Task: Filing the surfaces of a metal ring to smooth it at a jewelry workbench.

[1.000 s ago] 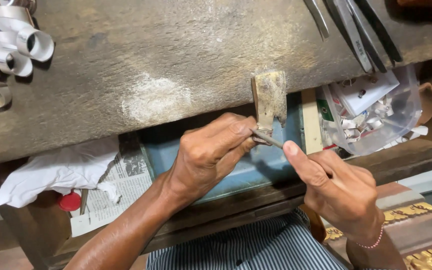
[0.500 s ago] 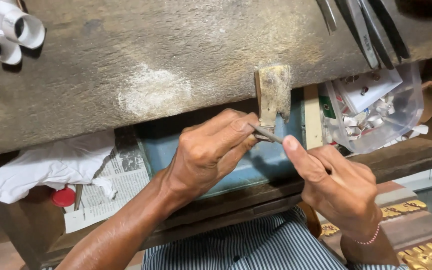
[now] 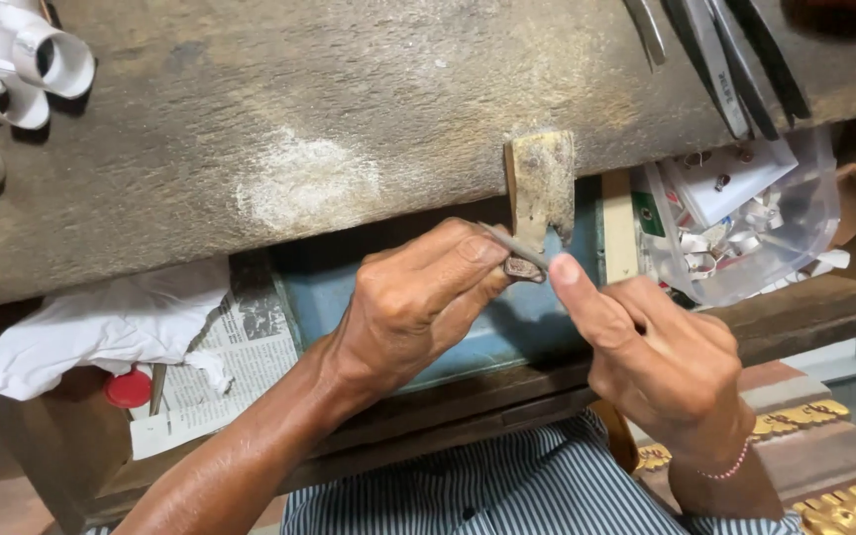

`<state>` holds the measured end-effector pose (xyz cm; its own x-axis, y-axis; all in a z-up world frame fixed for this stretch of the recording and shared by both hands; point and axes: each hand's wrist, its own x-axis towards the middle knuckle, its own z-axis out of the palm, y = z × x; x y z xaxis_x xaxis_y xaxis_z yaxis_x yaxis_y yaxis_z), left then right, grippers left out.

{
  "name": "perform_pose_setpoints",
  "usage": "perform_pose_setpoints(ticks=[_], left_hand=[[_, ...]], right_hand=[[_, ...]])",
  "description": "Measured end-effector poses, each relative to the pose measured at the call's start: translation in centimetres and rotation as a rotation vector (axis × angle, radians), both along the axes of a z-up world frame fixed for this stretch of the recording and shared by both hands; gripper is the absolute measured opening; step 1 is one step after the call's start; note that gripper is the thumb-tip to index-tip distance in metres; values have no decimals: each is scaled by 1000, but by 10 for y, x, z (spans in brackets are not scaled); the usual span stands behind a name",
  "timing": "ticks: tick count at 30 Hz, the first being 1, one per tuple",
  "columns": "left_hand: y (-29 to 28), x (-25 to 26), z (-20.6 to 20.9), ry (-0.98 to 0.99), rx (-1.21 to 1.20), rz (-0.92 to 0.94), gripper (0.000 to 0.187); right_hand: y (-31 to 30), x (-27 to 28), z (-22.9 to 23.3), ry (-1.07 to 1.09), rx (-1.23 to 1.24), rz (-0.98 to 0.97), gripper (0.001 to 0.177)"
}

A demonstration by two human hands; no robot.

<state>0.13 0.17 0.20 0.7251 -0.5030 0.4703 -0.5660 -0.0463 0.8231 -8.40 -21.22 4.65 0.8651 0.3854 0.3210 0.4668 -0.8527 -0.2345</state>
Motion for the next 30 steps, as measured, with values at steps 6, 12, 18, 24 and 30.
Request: perform_pose_setpoints(ticks=[6,12,18,24,30], left_hand=[[-1,0,-1,-61,30,30,8],[-1,0,-1,-15,8,17,8],[-5,-3,-5,-31,-43,36,12],[-3,0,-5,-22,-35,-9,12],[-6,2,8,-40,29,37,7]], right_hand=[[2,7,8,-58,78,-16,32],[-3,-8,-2,10,30,-7,39],[7,17,7,-102,52,0,37],[-10,-16,-1,19,24,-32,30],[7,25,10,-63,56,41,37]])
